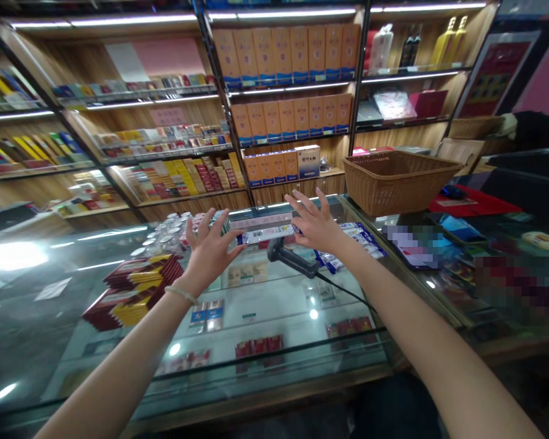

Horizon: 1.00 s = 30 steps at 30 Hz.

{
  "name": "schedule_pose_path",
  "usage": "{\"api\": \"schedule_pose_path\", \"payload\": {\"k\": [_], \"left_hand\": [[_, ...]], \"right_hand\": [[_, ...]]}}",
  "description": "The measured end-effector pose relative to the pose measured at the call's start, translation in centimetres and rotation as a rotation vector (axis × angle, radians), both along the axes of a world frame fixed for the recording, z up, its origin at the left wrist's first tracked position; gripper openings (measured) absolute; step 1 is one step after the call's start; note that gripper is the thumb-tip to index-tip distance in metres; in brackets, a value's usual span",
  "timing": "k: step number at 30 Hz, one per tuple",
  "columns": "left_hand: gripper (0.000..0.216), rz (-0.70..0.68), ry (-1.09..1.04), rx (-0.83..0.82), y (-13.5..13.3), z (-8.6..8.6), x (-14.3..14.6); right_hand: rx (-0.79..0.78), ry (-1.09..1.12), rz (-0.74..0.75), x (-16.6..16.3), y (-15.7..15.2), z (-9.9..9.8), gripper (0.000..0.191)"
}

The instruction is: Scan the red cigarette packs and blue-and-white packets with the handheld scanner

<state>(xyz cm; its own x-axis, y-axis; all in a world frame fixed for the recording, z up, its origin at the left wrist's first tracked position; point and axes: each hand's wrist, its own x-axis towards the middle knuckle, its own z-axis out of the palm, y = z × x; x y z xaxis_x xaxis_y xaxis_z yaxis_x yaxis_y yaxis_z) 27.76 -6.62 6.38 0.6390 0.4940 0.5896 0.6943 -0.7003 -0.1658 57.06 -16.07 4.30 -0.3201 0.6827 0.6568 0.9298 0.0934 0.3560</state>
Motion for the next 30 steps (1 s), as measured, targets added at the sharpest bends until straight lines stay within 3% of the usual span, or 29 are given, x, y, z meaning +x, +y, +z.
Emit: {"api": "schedule_pose_path", "payload": {"k": [8,14,18,22,30], "left_hand": [[0.028,0.05,-0.049,0.022,1.2,-1.4,-3.9],[0.028,0.049,-0.048,-0.003,1.7,-2.4,-4.7],[0.041,0.024,-0.049,-0.053,1.8,-2.7,-4.9],[0.053,0.008,-0.093,-0.129,1.8,-2.0,-4.6],[0.028,-0.086,-0.049,-0.333,1.7,0.1,-1.9]], "right_hand": [[0.072,0.017,0.007,-3.9,0.9,-0.4,0.022],[0.146,0.002,0.036,-4.9,1.6,-1.9,0.017],[0.205,0.004,0.08,-4.9,1.9,-2.9,0.014],[0.196,0.025,0.1,-4.9,1.6,-3.0,0.015],[0.175,0.035,0.175,-5.5,1.1,-3.0,0.016]]}}
